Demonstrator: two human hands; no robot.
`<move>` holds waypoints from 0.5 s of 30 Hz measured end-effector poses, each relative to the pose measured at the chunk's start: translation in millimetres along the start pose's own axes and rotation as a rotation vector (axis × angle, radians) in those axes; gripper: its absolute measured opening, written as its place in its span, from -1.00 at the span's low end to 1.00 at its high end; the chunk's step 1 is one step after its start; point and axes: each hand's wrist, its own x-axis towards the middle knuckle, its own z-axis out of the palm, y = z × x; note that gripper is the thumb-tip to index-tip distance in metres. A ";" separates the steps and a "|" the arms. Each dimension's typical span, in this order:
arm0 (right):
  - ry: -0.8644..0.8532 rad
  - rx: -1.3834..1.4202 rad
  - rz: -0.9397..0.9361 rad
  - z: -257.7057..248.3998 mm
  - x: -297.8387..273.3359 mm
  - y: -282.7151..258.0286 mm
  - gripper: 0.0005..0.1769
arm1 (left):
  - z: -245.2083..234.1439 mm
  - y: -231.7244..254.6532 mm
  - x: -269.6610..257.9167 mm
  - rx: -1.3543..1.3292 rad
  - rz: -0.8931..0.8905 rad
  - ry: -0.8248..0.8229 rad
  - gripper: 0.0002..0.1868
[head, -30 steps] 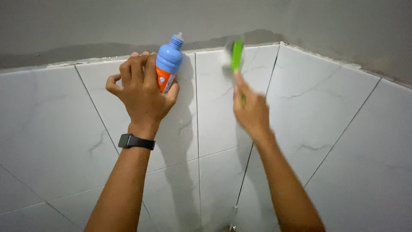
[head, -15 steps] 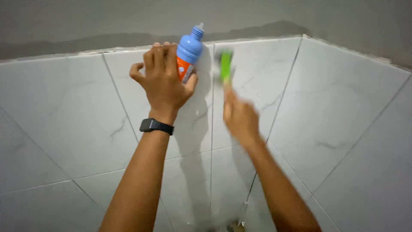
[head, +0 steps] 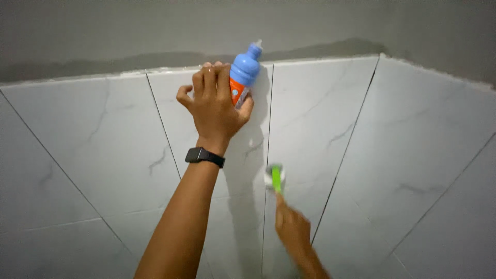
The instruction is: Scrubbing the grout and surface of bathroom wall tiles using a brush and cleaning solution.
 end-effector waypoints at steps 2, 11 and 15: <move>0.138 -0.028 -0.099 -23.7 25.8 -5.8 -0.50 | -0.7 2.4 1.0 0.006 -0.005 0.022 -0.25; 0.265 0.128 -0.086 -205.3 143.6 -101.6 -0.50 | -1.6 2.8 3.0 0.074 0.023 0.024 -0.23; 0.173 -0.067 -0.036 -82.3 62.8 -46.1 -0.57 | -7.3 6.3 3.9 0.048 -0.012 0.003 -0.30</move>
